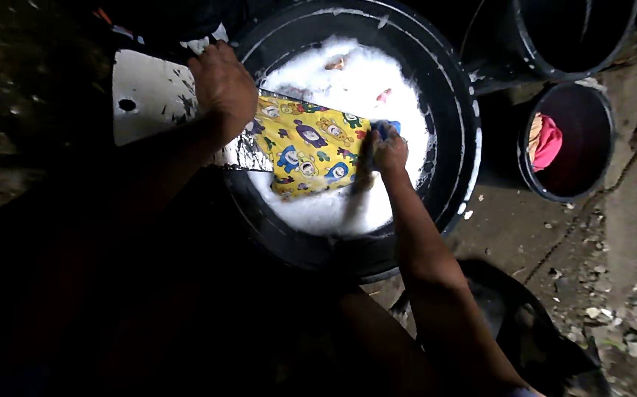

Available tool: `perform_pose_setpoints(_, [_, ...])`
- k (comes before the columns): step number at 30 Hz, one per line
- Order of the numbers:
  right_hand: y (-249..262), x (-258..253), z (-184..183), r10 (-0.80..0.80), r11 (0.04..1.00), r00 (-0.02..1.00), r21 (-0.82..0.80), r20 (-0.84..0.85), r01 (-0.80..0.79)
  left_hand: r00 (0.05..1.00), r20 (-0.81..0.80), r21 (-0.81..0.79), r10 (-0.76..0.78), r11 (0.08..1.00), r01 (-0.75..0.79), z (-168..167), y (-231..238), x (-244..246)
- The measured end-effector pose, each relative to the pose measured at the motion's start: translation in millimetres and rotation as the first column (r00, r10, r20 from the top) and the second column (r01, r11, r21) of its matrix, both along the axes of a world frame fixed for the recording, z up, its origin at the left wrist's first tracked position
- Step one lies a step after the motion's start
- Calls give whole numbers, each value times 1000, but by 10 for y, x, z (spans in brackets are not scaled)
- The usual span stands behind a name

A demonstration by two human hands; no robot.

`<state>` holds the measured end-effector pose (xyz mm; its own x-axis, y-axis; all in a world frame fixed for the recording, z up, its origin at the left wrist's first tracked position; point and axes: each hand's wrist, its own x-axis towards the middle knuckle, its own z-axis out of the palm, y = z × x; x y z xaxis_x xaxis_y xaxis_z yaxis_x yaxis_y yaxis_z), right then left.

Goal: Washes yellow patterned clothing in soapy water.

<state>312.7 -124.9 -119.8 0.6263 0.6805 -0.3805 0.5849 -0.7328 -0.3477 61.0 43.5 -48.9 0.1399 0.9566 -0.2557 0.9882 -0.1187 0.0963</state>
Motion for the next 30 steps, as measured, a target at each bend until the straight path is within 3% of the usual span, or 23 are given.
perform_pose_setpoints(2, [240, -436, 274, 139, 989, 990, 55, 14, -139, 1000, 1, -7, 8, 1000, -8, -6, 4, 10])
perform_pose_setpoints(5, [546, -1367, 555, 452, 850, 892, 299, 8, -434, 999, 10, -19, 31, 999, -31, 20, -5, -13])
perform_pose_setpoints(6, [596, -1523, 589, 504, 815, 864, 341, -18, -468, 999, 21, -18, 28, 999, -28, 30, -8, -22])
perform_pose_setpoints(8, [599, -1420, 533, 490, 833, 869, 328, -67, -445, 999, 33, -16, 20, 1000, -19, 46, -13, -20])
perform_pose_setpoints(13, [72, -127, 15, 100, 991, 995, 88, 14, -101, 1000, 16, -21, 15, 1000, -15, 21, -3, -18])
perform_pose_setpoints(16, [-121, 397, -118, -80, 996, 997, -46, -8, 79, 1000, 11, 16, -1, 1000, 1, -17, 5, -25])
perform_pose_setpoints(17, [-120, 476, -96, -154, 988, 983, 8, -96, 156, 1000, 5, 22, -4, 1000, 4, -24, 10, -22])
perform_pose_setpoints(18, [-94, 496, -54, -232, 947, 933, 155, -277, 281, 1000, 5, 27, -3, 1000, 3, -24, 23, -21])
perform_pose_setpoints(20, [43, 394, 71, -182, 736, 719, 391, -671, 552, 1000, -3, 39, -5, 999, 5, -31, 27, -31])
perform_pose_setpoints(21, [127, 340, 145, -85, 656, 605, 413, -792, 632, 1000, 4, 43, -7, 999, 7, -35, 19, -41])
perform_pose_setpoints(22, [210, 274, 188, -30, 633, 564, 421, -826, 650, 1000, 20, 47, -1, 999, 0, -37, 14, -47])
perform_pose_setpoints(24, [342, 125, 126, -6, 751, 721, 474, -692, 461, 998, 56, 54, 11, 998, -14, -28, 15, -49])
perform_pose_setpoints(26, [403, -30, 61, 129, 915, 909, 401, -396, 45, 998, 70, 56, 3, 998, -7, -8, 11, -53])
perform_pose_setpoints(28, [435, -166, -81, 271, 940, 942, 267, -199, -214, 997, 61, 116, -50, 992, 43, -27, -12, -63])
perform_pose_setpoints(30, [410, -239, -172, 320, 934, 936, 214, -145, -286, 985, 105, 199, -137, 973, 114, -66, -58, -80])
